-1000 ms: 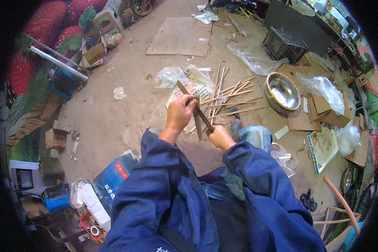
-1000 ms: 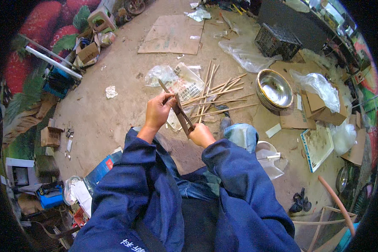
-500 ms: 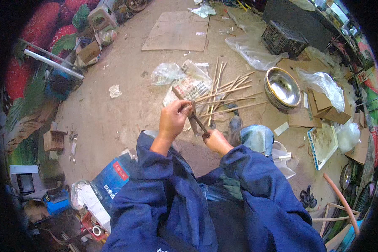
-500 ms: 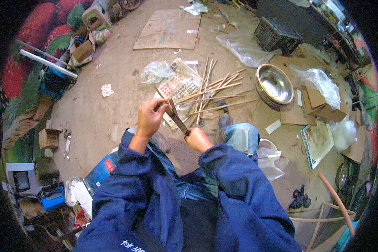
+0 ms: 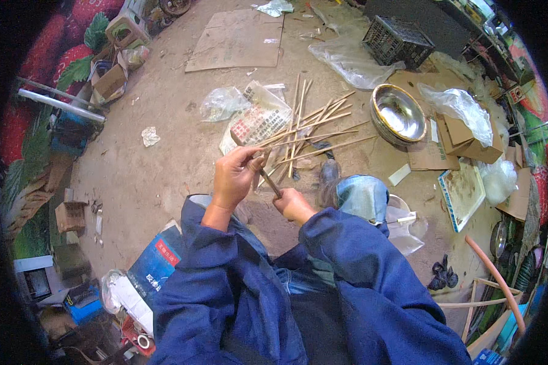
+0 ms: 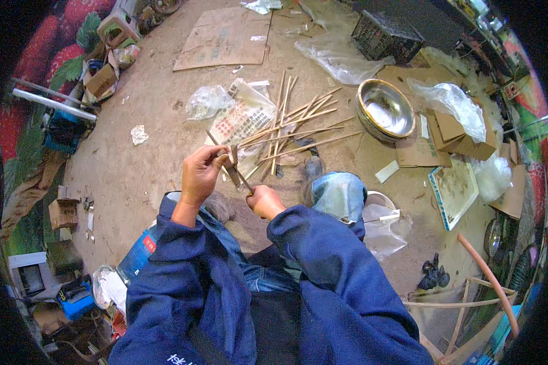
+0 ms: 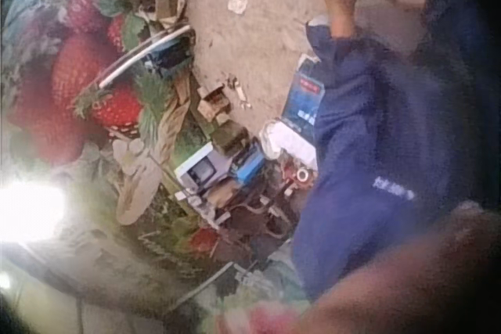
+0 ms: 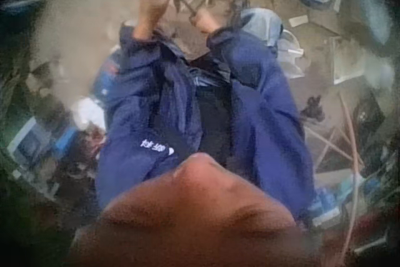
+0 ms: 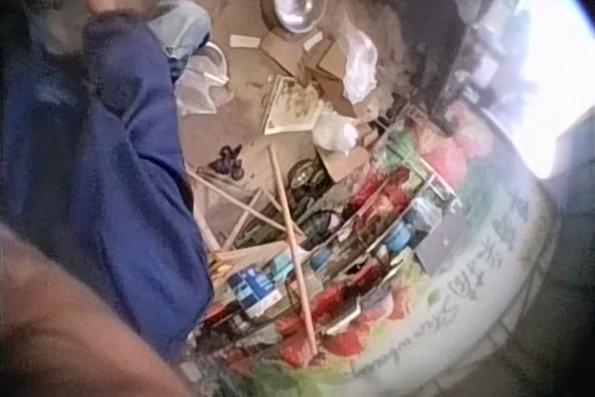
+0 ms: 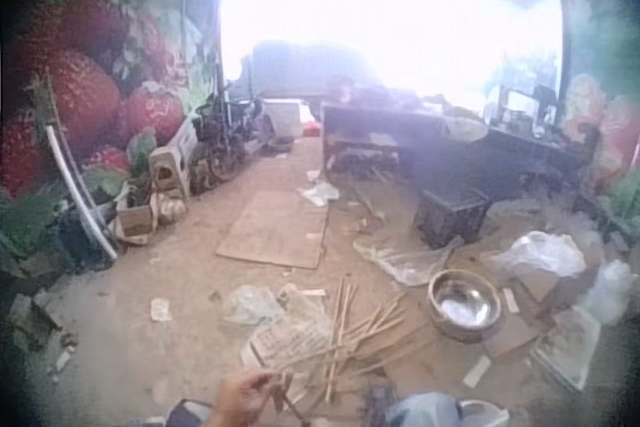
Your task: The person sits on the floor and uses a knife to sharpen thin wooden sticks one by one. They hold each stick with the left hand and scrape the blade along its length with the right hand, then place the finished stick into a growing pile. The person repeats this process for multiple sticks and gathers them at the end.
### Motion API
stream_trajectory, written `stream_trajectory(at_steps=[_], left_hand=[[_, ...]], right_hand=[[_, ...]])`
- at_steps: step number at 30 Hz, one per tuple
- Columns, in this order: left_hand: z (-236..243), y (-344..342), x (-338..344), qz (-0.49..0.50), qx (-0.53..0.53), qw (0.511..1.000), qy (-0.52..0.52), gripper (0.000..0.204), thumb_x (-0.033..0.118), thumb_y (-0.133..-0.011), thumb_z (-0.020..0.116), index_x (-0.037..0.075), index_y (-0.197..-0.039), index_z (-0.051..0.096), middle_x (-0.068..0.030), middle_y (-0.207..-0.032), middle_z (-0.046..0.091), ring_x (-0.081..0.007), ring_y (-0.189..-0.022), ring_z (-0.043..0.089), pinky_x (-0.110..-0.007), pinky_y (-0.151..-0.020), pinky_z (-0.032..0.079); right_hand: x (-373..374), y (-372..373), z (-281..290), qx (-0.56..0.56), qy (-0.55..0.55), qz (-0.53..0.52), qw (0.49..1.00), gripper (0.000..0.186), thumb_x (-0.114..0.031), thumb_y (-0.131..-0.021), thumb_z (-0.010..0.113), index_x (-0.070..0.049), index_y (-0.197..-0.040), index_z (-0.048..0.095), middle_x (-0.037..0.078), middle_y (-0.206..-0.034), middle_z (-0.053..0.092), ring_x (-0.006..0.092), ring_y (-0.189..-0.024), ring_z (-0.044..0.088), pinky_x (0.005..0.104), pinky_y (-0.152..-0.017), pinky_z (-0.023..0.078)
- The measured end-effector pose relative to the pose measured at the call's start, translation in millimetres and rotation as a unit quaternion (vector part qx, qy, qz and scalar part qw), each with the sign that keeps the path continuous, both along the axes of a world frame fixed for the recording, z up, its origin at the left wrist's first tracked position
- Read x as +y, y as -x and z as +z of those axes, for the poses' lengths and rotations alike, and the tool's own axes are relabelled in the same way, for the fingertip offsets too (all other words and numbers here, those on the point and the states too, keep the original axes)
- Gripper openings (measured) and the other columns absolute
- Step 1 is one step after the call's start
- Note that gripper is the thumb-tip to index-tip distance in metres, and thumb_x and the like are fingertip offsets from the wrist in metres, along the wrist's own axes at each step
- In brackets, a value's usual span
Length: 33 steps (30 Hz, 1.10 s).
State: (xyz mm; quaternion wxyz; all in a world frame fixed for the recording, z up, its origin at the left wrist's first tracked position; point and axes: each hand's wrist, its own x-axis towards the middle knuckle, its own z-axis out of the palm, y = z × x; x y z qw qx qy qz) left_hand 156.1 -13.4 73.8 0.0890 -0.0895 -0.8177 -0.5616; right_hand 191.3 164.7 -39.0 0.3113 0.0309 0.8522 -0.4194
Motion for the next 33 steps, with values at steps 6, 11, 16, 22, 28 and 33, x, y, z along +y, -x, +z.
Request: stream_trajectory(at_steps=[6,11,16,22,28,33], left_hand=[[-3.4,-11.4,-21.4,-0.004,-0.023,0.994,-0.103,0.014,0.004,-0.091,0.071,-0.001,-0.104,0.071,-0.0053,-0.094,0.071,-0.0085,-0.083,0.064,-0.024,-0.073,0.051],[-21.3,-3.6,-11.2,0.049,-0.070,0.994,-0.068,0.016,0.013,-0.101,0.059,0.000,-0.110,0.064,-0.0053,-0.101,0.068,-0.0125,-0.094,0.063,-0.026,-0.087,0.048],[-43.2,0.5,15.7,0.156,0.008,0.960,-0.234,0.020,0.023,-0.107,0.050,0.005,-0.107,0.056,-0.0006,-0.094,0.057,-0.0094,-0.088,0.052,-0.023,-0.081,0.042],[-43.4,18.7,21.4,0.212,-0.001,0.946,-0.244,0.026,0.026,-0.103,0.050,0.007,-0.085,0.054,0.0026,-0.078,0.049,-0.0071,-0.071,0.045,-0.024,-0.063,0.038],[-44.6,23.9,32.9,0.213,-0.001,0.941,-0.263,0.032,0.032,-0.100,0.056,0.007,-0.080,0.056,0.0041,-0.070,0.051,-0.0052,-0.062,0.044,-0.023,-0.054,0.034],[-50.7,34.8,31.4,0.181,-0.023,0.954,-0.239,0.031,0.032,-0.099,0.054,0.008,-0.080,0.054,0.0035,-0.069,0.050,-0.0046,-0.059,0.045,-0.022,-0.052,0.036]], right_hand=[[-1.4,-20.5,3.2,0.086,0.005,0.015,0.996,0.028,-0.018,-0.083,0.062,0.000,-0.103,0.069,0.027,-0.098,0.069,0.0455,-0.099,0.066,0.0512,-0.087,0.053],[-6.4,-12.8,-16.6,0.050,-0.032,0.011,0.998,0.027,-0.019,-0.079,0.065,-0.001,-0.098,0.070,0.029,-0.098,0.068,0.0457,-0.098,0.066,0.0512,-0.089,0.053],[-23.3,-19.3,-22.2,0.085,0.019,-0.037,0.996,0.027,-0.019,-0.079,0.063,-0.001,-0.099,0.069,0.028,-0.097,0.068,0.0449,-0.096,0.066,0.0502,-0.086,0.053],[-18.3,-11.9,-17.8,0.042,0.024,-0.012,0.999,0.028,-0.021,-0.080,0.064,-0.001,-0.100,0.067,0.027,-0.097,0.068,0.0451,-0.096,0.065,0.0516,-0.085,0.052],[-6.9,-11.7,-23.8,0.019,0.051,0.006,0.998,0.029,-0.022,-0.079,0.065,-0.001,-0.101,0.066,0.027,-0.098,0.068,0.0454,-0.097,0.065,0.0520,-0.086,0.051],[-7.6,-9.4,-24.8,0.026,0.043,-0.040,0.998,0.029,-0.017,-0.079,0.064,-0.002,-0.103,0.065,0.028,-0.099,0.068,0.0456,-0.099,0.065,0.0515,-0.087,0.051]])
